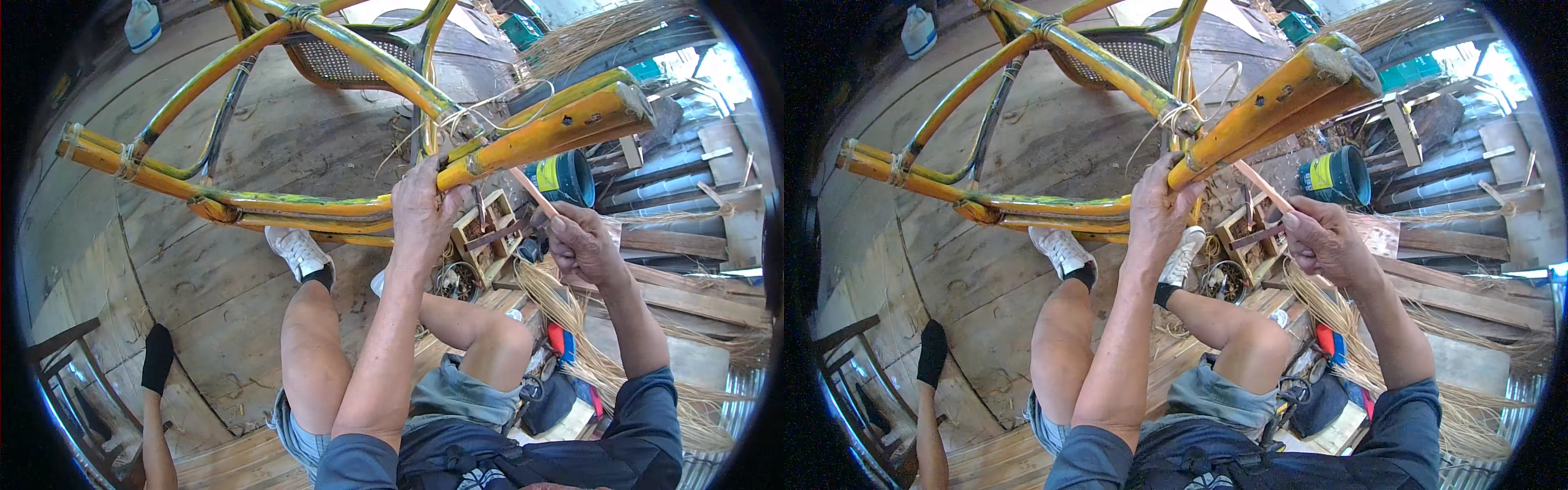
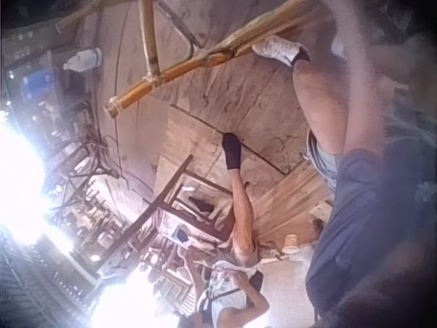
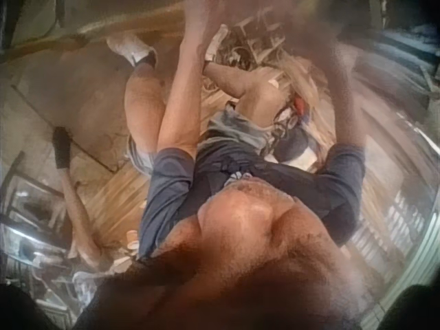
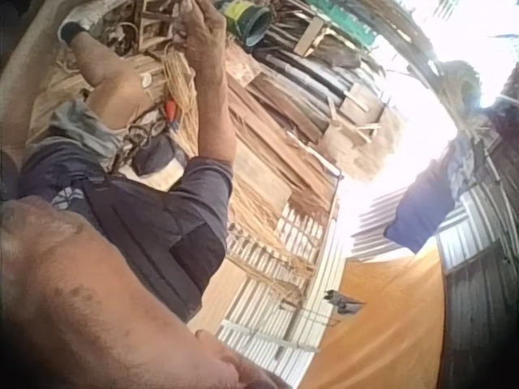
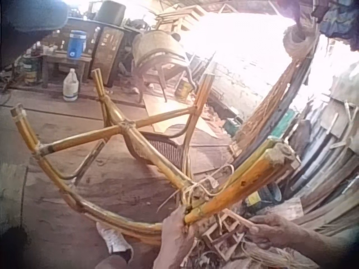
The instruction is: Repairing a bamboo chair by cleaning and applying bindings to the joints.
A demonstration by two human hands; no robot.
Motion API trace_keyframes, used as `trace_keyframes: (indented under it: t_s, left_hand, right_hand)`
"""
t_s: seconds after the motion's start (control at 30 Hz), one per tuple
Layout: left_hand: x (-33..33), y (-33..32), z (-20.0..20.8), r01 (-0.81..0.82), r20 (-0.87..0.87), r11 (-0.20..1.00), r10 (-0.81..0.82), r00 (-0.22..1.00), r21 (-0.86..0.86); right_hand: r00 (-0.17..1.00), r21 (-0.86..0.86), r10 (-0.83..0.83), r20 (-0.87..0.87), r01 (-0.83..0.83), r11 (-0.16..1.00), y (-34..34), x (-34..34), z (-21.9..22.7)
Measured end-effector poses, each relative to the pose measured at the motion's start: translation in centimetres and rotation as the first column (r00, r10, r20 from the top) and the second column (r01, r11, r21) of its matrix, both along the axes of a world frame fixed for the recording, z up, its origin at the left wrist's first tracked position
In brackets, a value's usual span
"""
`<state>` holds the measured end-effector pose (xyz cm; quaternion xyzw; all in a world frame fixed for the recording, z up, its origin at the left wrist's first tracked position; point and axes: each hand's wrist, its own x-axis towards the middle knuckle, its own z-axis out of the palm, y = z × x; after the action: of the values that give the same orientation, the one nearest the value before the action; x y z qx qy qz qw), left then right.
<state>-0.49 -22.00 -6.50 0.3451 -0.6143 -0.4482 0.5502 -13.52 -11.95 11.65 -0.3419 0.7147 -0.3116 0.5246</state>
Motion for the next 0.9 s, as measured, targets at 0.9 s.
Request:
trace_keyframes:
  t_s: [0.9]
  left_hand:
    - [1.7,-15.6,3.1,0.679,-0.990,0.727,0.141,-0.001,0.102]
  right_hand:
    - [0.350,-0.072,0.076,-0.934,-0.391,0.917,1.6,0.4,-1.4]
